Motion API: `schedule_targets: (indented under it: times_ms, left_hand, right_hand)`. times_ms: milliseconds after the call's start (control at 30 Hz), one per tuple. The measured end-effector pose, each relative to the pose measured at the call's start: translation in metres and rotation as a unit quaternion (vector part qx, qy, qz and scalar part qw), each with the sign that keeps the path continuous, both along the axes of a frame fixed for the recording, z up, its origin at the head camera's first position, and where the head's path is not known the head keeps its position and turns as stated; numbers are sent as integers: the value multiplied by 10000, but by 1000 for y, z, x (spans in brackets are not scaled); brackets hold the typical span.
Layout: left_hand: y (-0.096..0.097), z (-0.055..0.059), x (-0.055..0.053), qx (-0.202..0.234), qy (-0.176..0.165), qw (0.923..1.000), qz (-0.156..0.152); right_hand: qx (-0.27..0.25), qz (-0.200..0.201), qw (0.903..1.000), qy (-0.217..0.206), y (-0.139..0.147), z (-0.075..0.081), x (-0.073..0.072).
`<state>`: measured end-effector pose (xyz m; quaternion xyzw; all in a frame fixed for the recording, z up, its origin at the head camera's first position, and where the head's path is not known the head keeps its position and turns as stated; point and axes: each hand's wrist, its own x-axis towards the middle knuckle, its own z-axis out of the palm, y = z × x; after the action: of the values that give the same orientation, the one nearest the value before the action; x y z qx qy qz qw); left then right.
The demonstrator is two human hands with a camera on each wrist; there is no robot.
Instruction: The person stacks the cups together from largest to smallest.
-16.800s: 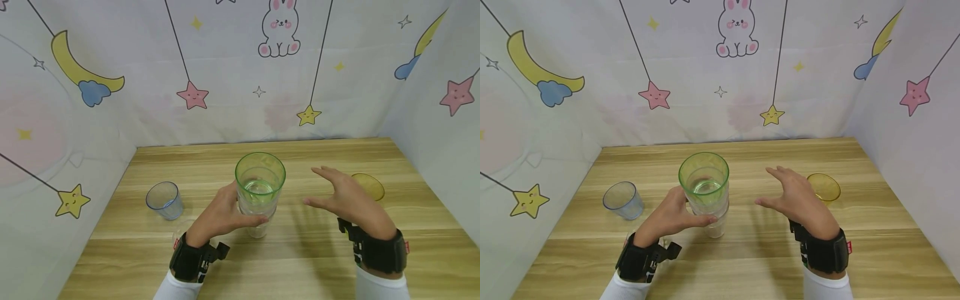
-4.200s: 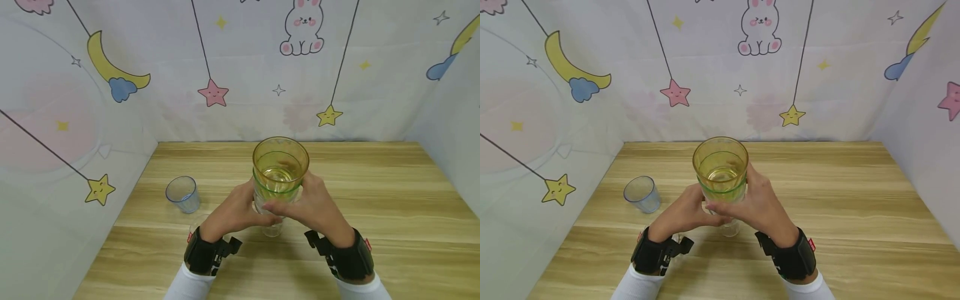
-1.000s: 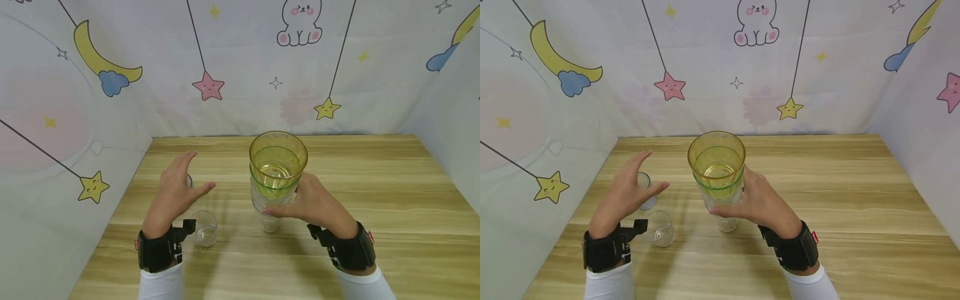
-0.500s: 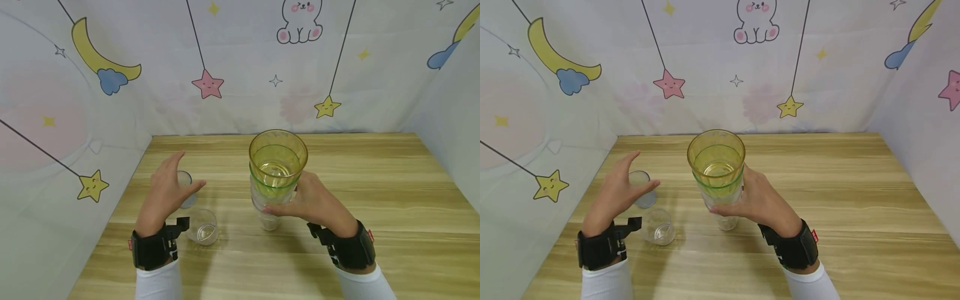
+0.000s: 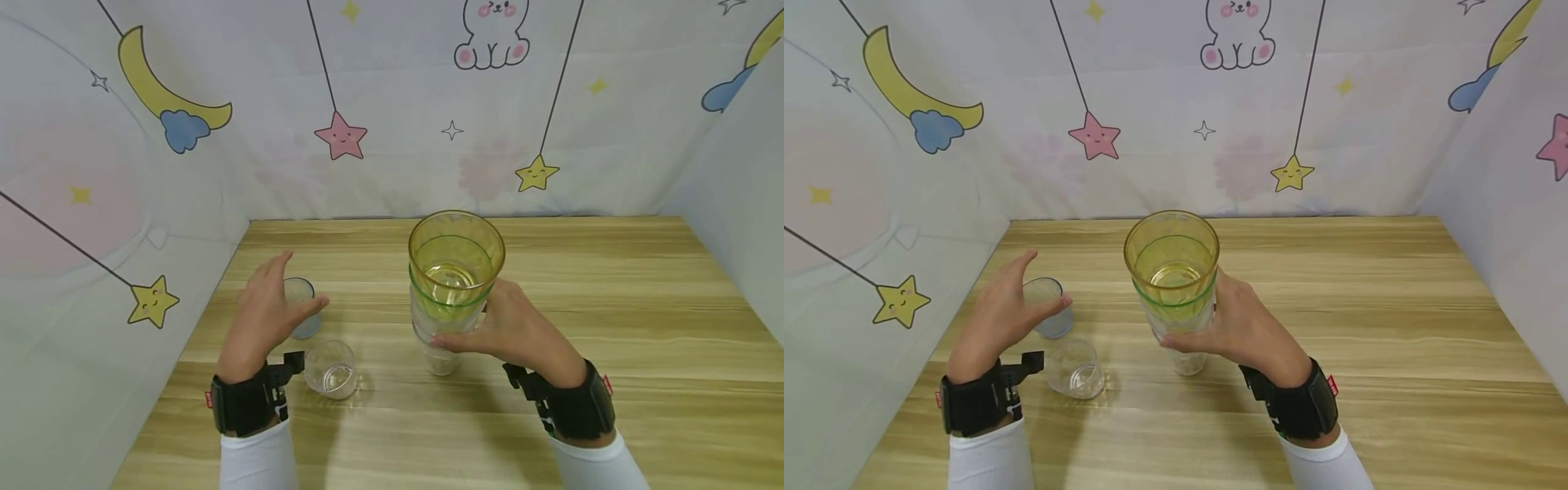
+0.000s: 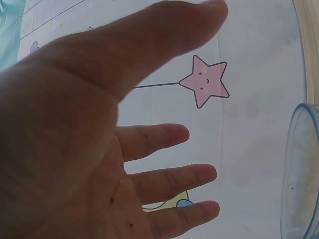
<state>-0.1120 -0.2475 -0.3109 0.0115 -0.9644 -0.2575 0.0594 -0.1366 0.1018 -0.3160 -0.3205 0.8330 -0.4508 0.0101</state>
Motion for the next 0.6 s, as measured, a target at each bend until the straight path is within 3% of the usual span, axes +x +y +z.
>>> schedule_targets:
  times_ms: [367,600]
  left_hand:
    - [-5,-2,0,43,-227,9997,30]
    - [-8,-7,-1,87,-593,9981,155]
  right_hand:
    - [34,-22,10000,-12,0,0,1]
    - [14,18,10000,-46,0,1,0]
